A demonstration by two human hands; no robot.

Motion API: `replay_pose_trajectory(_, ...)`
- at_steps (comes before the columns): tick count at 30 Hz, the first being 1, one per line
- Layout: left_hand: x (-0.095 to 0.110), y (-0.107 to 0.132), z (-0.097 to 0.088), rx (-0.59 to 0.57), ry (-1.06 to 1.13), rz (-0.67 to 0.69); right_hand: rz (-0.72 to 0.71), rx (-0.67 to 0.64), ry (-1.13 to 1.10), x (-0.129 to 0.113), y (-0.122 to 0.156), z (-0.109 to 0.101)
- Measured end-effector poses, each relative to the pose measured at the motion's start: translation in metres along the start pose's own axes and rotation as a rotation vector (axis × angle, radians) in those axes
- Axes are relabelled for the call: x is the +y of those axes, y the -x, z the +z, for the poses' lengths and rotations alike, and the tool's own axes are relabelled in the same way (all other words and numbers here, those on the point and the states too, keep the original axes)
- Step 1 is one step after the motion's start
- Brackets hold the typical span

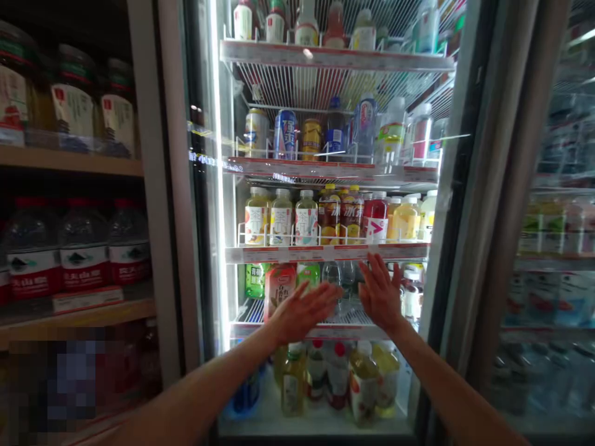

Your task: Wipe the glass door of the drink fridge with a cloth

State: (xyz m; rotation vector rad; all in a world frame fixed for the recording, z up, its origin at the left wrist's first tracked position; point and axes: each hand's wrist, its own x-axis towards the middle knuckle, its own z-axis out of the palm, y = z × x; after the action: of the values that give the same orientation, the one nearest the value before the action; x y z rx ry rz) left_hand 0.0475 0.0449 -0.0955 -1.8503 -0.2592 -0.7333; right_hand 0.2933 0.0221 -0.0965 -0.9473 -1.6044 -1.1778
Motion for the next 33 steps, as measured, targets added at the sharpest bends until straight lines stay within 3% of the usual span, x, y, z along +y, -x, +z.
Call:
replay_pose_trajectory(2,0.011,0.005,0.002,-0.064,0.039,0.174,-0.004,-0.010,-0.004,0.000,0.000,0.000)
replay_pose_trajectory(3,0.008,0.003,0.002,-0.065,0.048,0.164,-0.004,-0.019,-0.004,0.000,0.000,0.000)
replay_pose_trajectory(8,-0.035,-0.039,-0.003,0.103,-0.023,-0.326,0.011,-0.022,-0.013,-0.001,0.000,-0.001)
replay_pose_trajectory(10,-0.032,-0.046,-0.002,0.117,-0.035,-0.389,0.004,-0.006,-0.019,-0.001,-0.001,-0.001)
replay_pose_trajectory(11,-0.025,-0.045,-0.001,0.099,-0.028,-0.328,0.001,0.000,-0.021,-0.001,-0.001,-0.001)
replay_pose_trajectory(14,-0.004,-0.036,0.000,-0.002,0.020,0.038,-0.004,0.011,-0.018,0.000,-0.001,-0.002)
replay_pose_trajectory(16,-0.008,-0.037,0.000,-0.035,0.021,0.101,-0.012,0.005,-0.019,0.001,-0.001,-0.003)
replay_pose_trajectory(17,-0.016,-0.042,-0.001,-0.024,0.007,0.032,-0.018,0.003,-0.021,0.001,-0.001,-0.003)
replay_pose_trajectory(20,-0.045,-0.064,-0.004,0.061,-0.026,-0.352,-0.017,-0.002,-0.030,0.001,-0.002,-0.004)
replay_pose_trajectory(22,-0.048,-0.072,-0.004,0.089,-0.019,-0.467,-0.007,-0.001,-0.038,0.000,-0.002,-0.004)
replay_pose_trajectory(24,-0.032,-0.068,-0.002,0.057,-0.004,-0.328,-0.004,-0.002,-0.052,0.000,-0.002,-0.004)
replay_pose_trajectory(27,-0.005,-0.054,0.001,-0.039,0.024,0.045,0.049,0.029,-0.057,0.004,0.000,-0.006)
replay_pose_trajectory(29,-0.005,-0.054,0.000,-0.051,0.019,0.095,0.105,0.060,-0.045,0.012,0.004,-0.009)
replay_pose_trajectory(33,-0.034,-0.084,0.001,0.048,-0.038,-0.294,0.133,0.072,-0.025,0.029,0.013,-0.017)
